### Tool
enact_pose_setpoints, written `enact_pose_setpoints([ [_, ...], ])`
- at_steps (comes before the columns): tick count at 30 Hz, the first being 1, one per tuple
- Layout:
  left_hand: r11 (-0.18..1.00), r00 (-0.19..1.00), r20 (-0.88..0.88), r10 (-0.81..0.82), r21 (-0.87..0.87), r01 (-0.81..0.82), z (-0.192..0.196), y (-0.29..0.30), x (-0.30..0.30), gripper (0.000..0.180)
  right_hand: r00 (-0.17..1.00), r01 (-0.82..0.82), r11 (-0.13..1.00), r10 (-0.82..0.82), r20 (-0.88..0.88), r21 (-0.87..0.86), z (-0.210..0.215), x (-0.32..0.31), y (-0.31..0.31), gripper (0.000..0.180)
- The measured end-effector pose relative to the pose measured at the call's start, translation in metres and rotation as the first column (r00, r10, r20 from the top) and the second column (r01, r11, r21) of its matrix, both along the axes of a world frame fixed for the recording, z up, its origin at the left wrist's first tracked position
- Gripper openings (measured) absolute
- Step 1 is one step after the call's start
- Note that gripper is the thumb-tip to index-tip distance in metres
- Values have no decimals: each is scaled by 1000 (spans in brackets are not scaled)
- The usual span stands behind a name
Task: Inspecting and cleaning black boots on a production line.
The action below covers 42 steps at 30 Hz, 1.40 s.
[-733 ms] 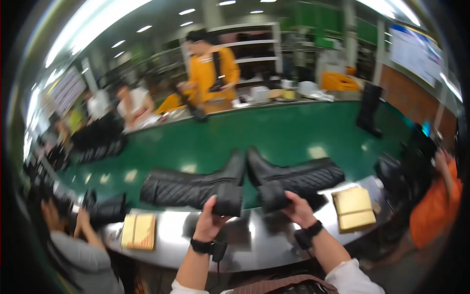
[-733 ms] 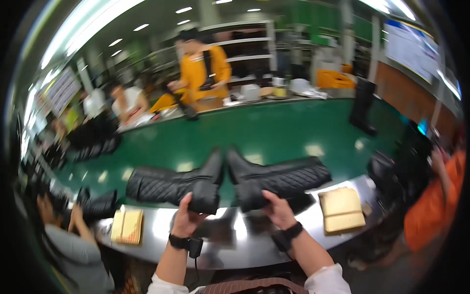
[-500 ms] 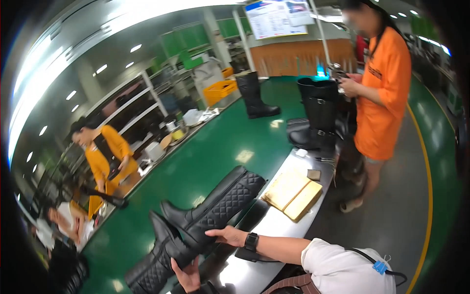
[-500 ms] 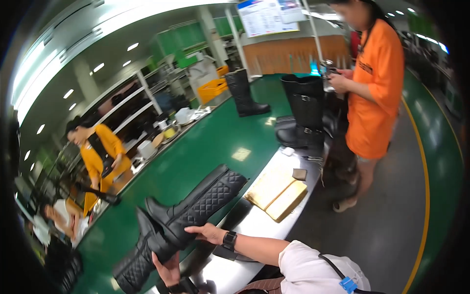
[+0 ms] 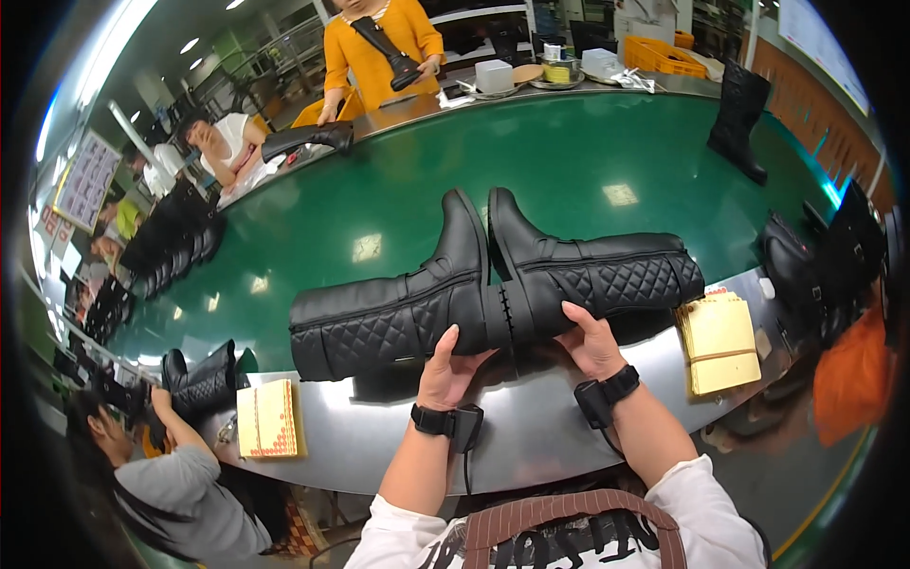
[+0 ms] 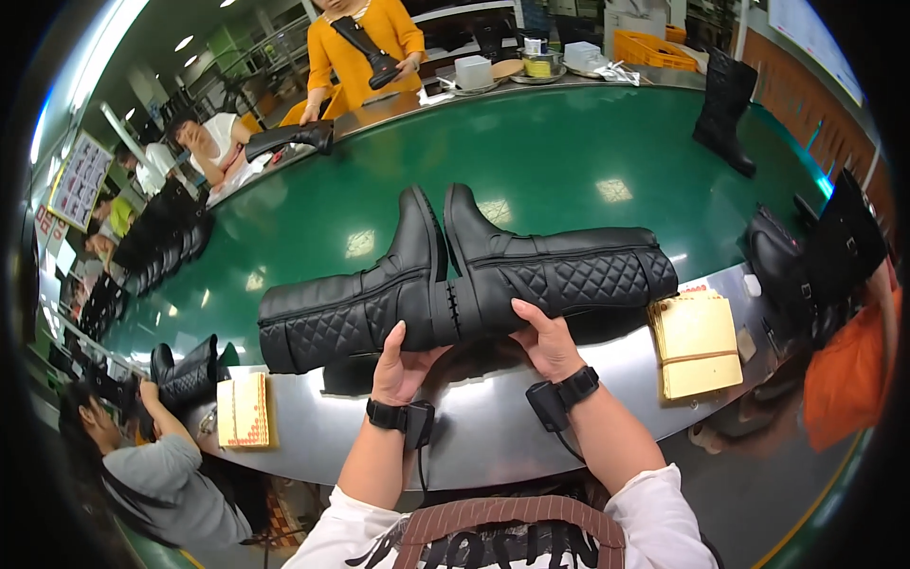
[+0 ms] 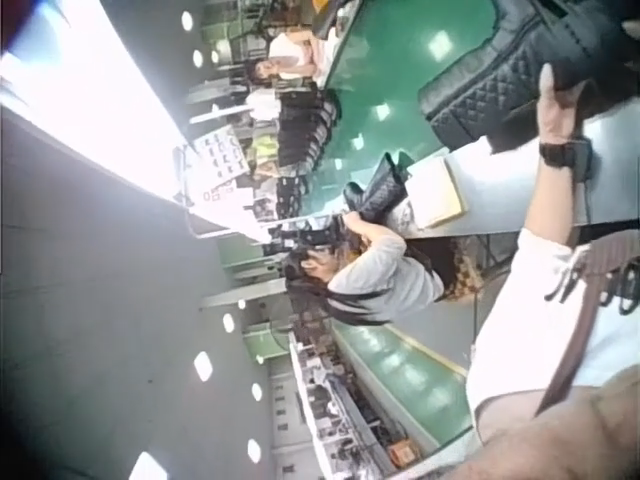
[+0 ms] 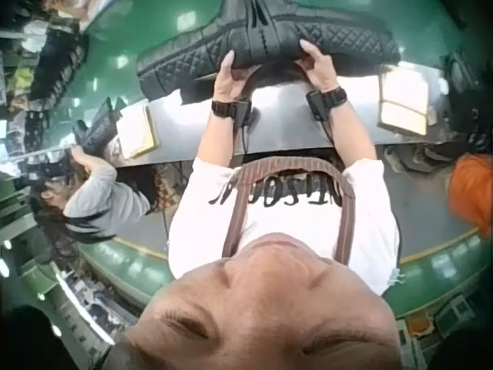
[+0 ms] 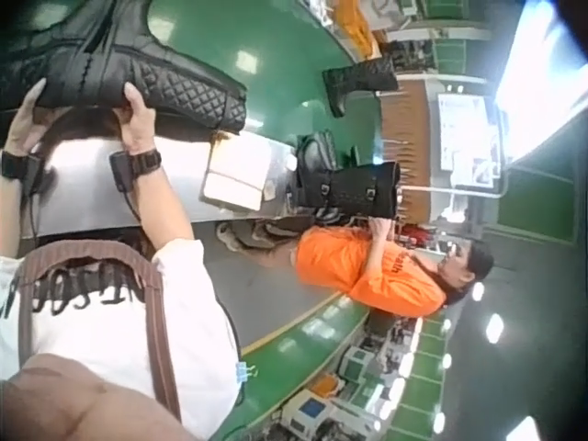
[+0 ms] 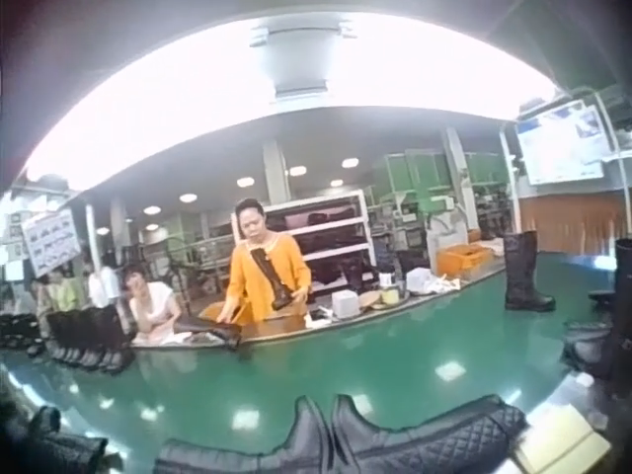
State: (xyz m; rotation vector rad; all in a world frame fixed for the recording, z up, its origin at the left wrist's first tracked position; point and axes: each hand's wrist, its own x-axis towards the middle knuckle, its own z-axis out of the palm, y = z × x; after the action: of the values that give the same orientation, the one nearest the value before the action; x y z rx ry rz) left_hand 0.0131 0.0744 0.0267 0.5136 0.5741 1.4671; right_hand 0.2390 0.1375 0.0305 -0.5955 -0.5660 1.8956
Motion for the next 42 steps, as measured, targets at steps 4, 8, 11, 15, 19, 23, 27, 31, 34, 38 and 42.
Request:
enact_pose_setpoints([
  [4,1000,1000,15,-1,-7,1,3,-5,0,47,999,27,1000,-27,24,1,-6,-1,-2,29],
  [8,1000,1000,-9,-5,-1,5,-8,-4,-1,46,999,37,998,-39,38,45,5,0,-6,32],
  [11,999,999,-35,-23,-40,22,-11,-5,-5,46,999,1,999,-4,52,52,5,5,-6,34],
  [15,1000,999,-38,-2,-19,1,-4,-5,-4,47,998,-6,999,3,64,54,-2,6,-1,38],
  [19,1000,1000,-9,7,2,-7,-7,-2,-3,50,998,-56,998,55,34,26,0,11,0,38],
  [23,999,999,-4,-38,8,38,-12,-2,-5,52,993,-113,993,114,14,-25,-2,17,1,36],
  [27,1000,999,-43,-19,15,20,-12,-5,-8,61,1000,-18,999,18,8,39,7,3,-3,32],
  [31,1000,995,-97,12,1,-12,-13,-7,-3,62,996,-74,997,75,55,-12,-5,13,-2,32],
  [34,999,998,-67,20,-24,-22,-15,-7,-7,60,997,-43,999,42,61,9,3,13,-4,31],
  [38,1000,1000,-1,29,-5,-29,-1,-2,3,47,999,-21,998,19,28,59,4,15,-1,31],
  [42,993,995,29,-96,-63,98,3,-3,-1,56,990,-110,994,109,-84,3,-8,13,2,37],
])
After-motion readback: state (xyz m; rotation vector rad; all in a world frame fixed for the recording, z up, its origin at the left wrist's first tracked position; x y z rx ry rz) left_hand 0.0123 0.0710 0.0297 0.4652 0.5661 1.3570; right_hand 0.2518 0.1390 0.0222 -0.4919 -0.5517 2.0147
